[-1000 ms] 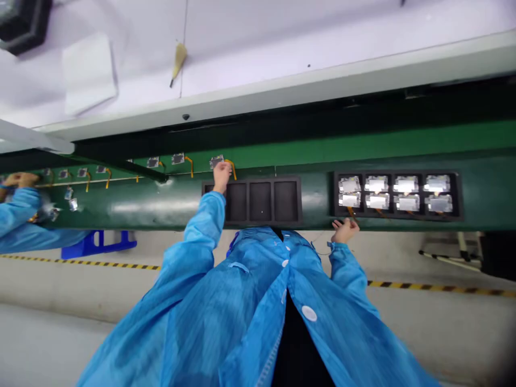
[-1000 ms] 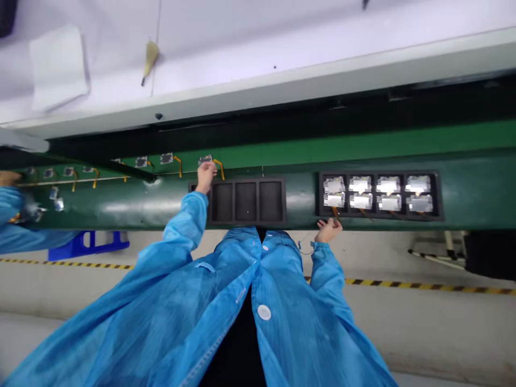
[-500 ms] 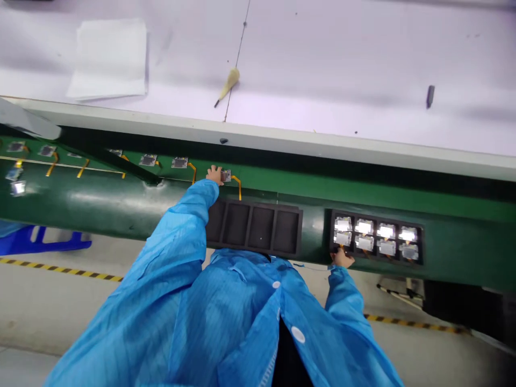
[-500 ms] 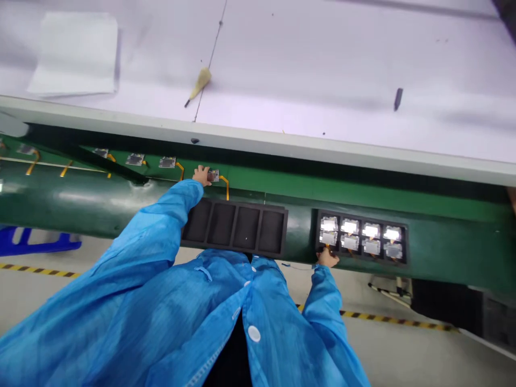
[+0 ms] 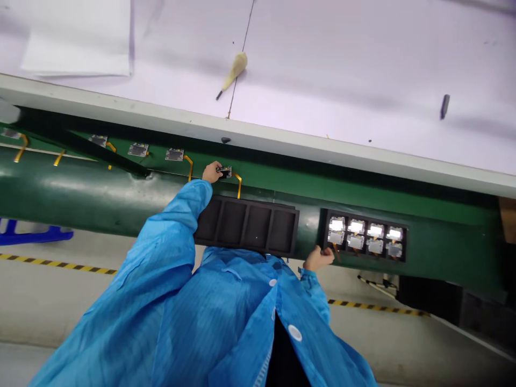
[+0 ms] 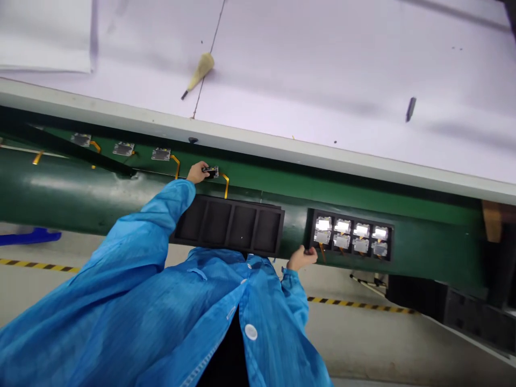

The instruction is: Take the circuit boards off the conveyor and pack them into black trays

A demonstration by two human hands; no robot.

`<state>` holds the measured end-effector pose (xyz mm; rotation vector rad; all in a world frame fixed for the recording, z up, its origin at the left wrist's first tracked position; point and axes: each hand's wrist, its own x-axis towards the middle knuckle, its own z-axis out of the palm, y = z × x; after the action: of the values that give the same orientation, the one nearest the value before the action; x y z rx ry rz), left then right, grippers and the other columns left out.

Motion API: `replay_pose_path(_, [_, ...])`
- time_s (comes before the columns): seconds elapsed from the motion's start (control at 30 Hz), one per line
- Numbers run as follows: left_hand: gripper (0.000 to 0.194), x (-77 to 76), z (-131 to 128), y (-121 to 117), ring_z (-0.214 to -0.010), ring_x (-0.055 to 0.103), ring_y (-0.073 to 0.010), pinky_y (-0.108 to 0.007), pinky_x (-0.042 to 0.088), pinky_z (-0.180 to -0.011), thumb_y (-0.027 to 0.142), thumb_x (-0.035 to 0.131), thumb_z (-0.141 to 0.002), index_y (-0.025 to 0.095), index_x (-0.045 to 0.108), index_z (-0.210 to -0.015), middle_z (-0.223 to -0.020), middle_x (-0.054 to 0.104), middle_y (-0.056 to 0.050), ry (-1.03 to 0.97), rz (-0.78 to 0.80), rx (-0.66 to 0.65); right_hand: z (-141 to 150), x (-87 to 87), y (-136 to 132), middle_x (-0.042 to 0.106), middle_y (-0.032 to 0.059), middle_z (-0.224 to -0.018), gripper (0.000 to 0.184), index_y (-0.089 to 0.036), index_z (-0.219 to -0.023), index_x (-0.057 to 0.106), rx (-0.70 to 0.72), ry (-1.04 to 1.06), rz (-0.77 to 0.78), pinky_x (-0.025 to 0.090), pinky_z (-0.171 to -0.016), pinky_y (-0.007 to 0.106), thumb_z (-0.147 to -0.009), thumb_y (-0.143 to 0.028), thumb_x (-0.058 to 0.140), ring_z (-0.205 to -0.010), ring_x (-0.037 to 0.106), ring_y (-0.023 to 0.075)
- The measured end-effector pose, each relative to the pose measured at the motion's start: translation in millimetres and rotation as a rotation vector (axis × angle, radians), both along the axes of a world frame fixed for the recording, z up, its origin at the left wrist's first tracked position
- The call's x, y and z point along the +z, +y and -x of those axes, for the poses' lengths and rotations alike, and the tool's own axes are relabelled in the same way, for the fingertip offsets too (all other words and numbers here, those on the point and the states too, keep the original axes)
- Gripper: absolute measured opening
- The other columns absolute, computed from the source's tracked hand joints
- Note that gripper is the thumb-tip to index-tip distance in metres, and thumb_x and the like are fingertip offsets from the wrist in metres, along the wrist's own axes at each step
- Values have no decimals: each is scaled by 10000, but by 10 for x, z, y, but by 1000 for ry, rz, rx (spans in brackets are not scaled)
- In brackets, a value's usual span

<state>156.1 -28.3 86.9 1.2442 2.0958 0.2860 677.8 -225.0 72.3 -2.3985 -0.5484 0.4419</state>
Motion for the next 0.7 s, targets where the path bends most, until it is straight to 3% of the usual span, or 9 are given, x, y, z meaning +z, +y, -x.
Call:
replay_pose_path(0.07, [259, 87, -154, -137, -1065, 712, -259, -348, 548, -998, 128, 783, -798, 175, 728, -1047, -1052, 758, -77, -116, -130, 163, 147, 195, 85, 558, 149, -1347, 428, -202, -1318, 540, 149, -34, -109, 558, -1110, 420, -915, -330, 606, -1289, 598, 265])
replay_pose_path(0.17, [165, 264, -550, -476, -913, 699, -219, -324, 563, -902, 157, 770, -795, 158, 738, -958, -920, 738, -52, -359, -332, 349, 466, 543, 290, 646, 121, -1231, 333, -215, -1224, 666, 554, 68, -284, 585, -1020, 411, -984, -429, 579, -1187, 639, 265])
replay_pose_path(0.27, [229, 477, -1088, -968, -840, 681, -195, -310, 562, -832, 238, 815, -768, 165, 760, -978, -894, 744, -34, -592, -444, 388, 872, 815, 452, 702, 109, -1164, 340, -233, -1149, 748, 922, 211, -373, 610, -913, 401, -1004, -510, 617, -1049, 676, 252])
replay_pose_path(0.33, [297, 607, -1451, -1318, -842, 689, -198, -314, 566, -819, 321, 861, -751, 175, 777, -995, -915, 763, -39, -723, -471, 348, 1103, 900, 490, 721, 102, -1178, 353, -244, -1174, 761, 1044, 287, -418, 619, -870, 387, -1006, -531, 642, -988, 697, 233])
replay_pose_path(0.4, [347, 708, -1763, -1617, -838, 702, -205, -318, 569, -794, 390, 896, -730, 183, 789, -988, -922, 774, -48, -823, -451, 291, 1237, 914, 470, 741, 99, -1189, 363, -243, -1163, 768, 1088, 359, -440, 625, -866, 386, -996, -549, 666, -967, 718, 227])
replay_pose_path(0.5, [363, 794, -2068, -1897, -816, 710, -209, -323, 570, -768, 429, 920, -719, 190, 801, -965, -901, 774, -55, -886, -405, 229, 1232, 860, 366, 782, 95, -1075, 375, -226, -1027, 776, 1047, 449, -421, 631, -876, 407, -946, -586, 711, -925, 740, 243])
replay_pose_path(0.7, [306, 833, -2249, -2104, -827, 705, -203, -323, 563, -799, 387, 944, -730, 198, 819, -936, -901, 762, -60, -802, -422, 202, 993, 757, 130, 795, 79, -895, 433, -215, -929, 711, 840, 577, -401, 633, -817, 389, -803, -610, 837, -849, 754, 236])
